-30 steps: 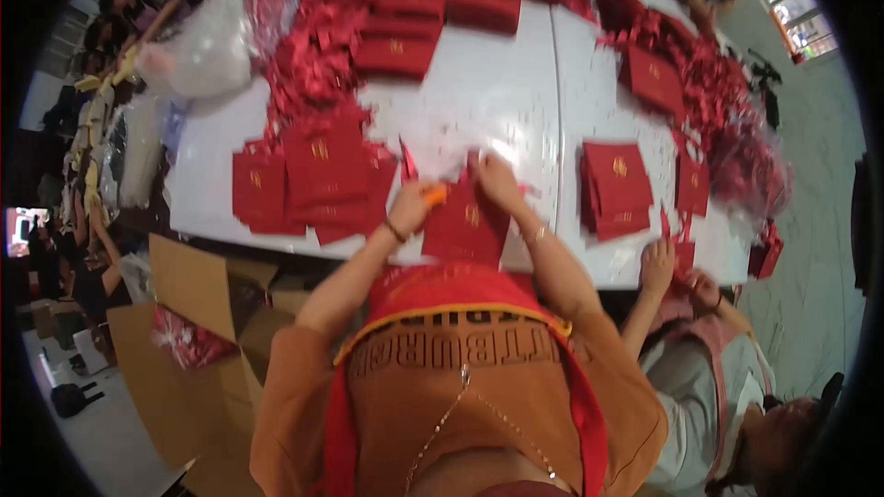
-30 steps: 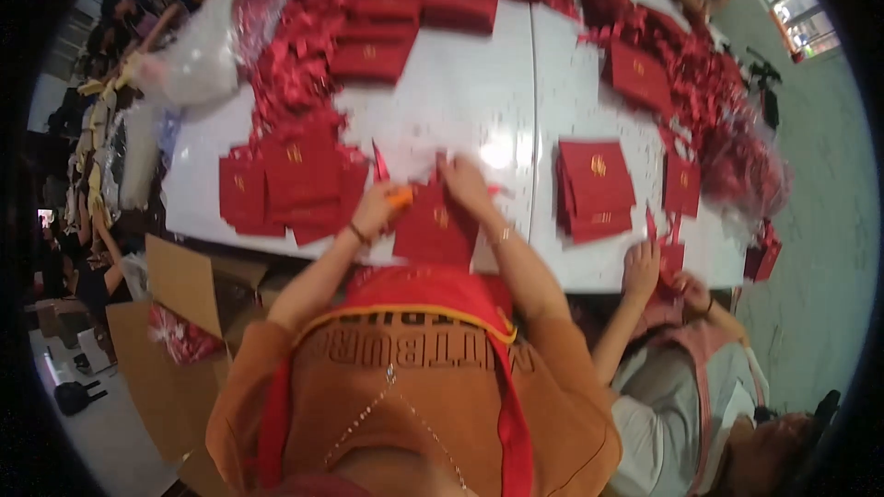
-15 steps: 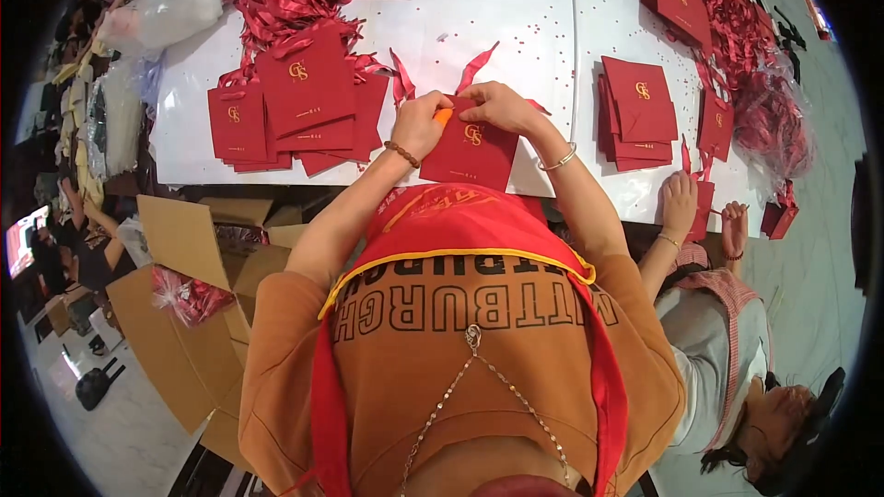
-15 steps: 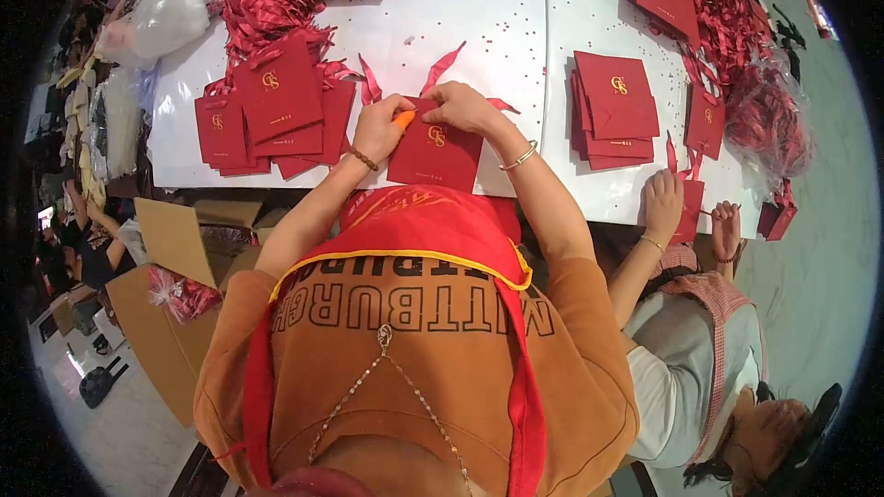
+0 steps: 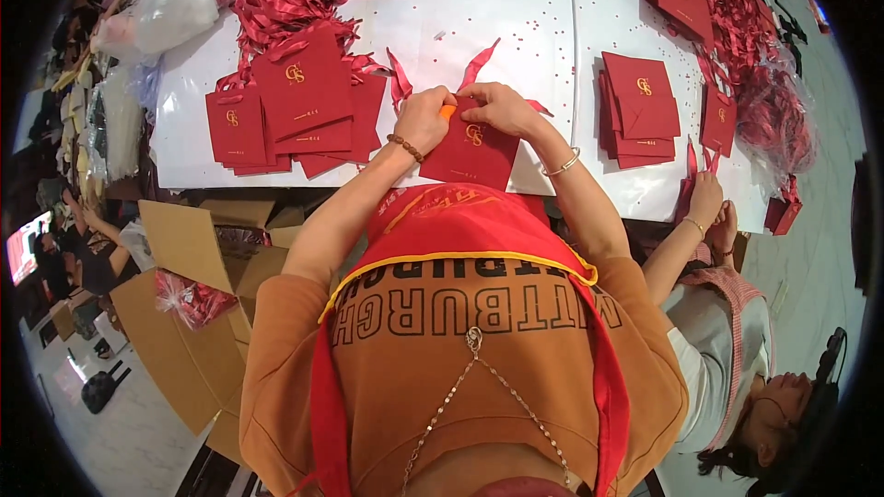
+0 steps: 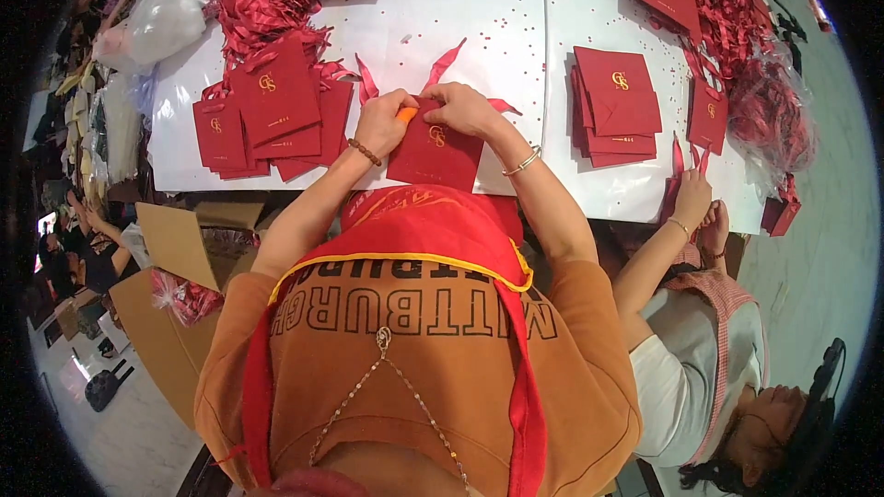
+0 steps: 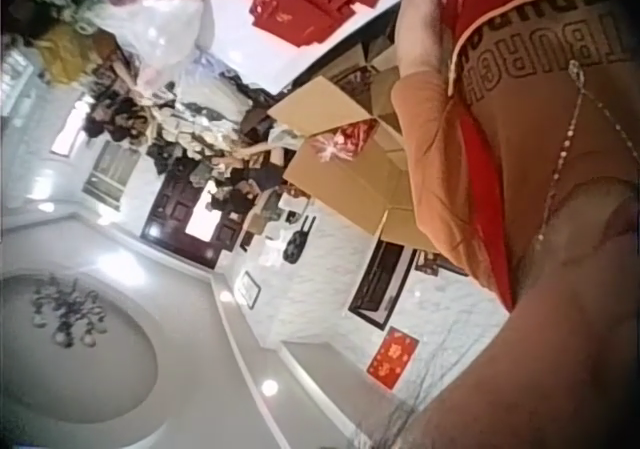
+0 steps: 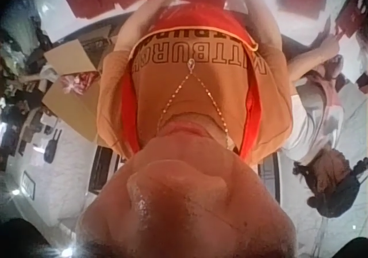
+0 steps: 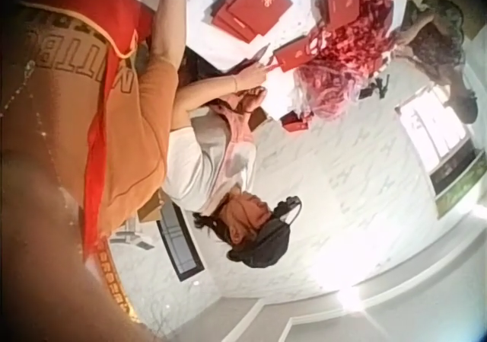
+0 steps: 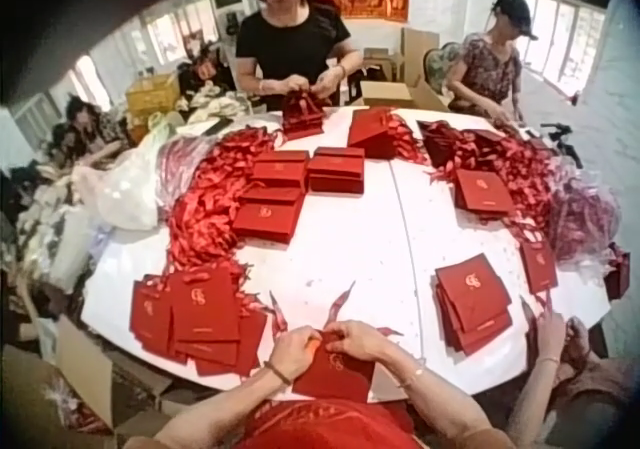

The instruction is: Assembling and decorating red greeting cards with ribbons.

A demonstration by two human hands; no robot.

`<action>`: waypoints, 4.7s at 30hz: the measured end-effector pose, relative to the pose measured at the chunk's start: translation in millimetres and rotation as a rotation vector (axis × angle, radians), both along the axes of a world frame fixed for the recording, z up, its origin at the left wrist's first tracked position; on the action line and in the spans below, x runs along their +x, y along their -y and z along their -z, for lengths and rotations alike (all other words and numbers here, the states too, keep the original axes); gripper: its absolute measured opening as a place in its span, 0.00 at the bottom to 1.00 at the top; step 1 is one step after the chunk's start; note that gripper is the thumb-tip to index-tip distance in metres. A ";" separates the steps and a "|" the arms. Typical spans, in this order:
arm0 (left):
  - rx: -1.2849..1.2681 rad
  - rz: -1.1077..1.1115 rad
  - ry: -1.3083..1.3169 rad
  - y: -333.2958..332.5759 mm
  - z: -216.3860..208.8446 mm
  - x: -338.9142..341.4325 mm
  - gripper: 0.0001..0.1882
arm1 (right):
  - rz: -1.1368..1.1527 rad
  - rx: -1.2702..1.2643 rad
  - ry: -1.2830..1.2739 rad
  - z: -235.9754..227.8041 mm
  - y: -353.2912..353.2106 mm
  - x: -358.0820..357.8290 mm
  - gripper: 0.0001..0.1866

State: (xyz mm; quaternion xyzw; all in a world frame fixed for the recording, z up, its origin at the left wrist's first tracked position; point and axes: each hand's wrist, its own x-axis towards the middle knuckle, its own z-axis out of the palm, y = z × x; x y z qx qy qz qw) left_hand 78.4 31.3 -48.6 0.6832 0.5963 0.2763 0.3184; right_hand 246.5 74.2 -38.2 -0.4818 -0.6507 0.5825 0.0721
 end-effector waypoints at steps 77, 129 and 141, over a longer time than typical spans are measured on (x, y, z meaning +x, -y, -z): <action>-0.148 0.226 0.093 -51.4 -9.1 4.8 0.08 | 0.262 0.534 0.186 -3.9 43.5 40.0 0.14; -0.485 0.043 0.467 -1.4 11.6 40.4 0.15 | 0.287 0.151 -0.045 6.2 44.9 41.8 0.12; -0.356 -0.007 0.275 0.5 1.6 26.3 0.12 | -0.056 0.406 0.375 -39.9 -25.7 26.0 0.20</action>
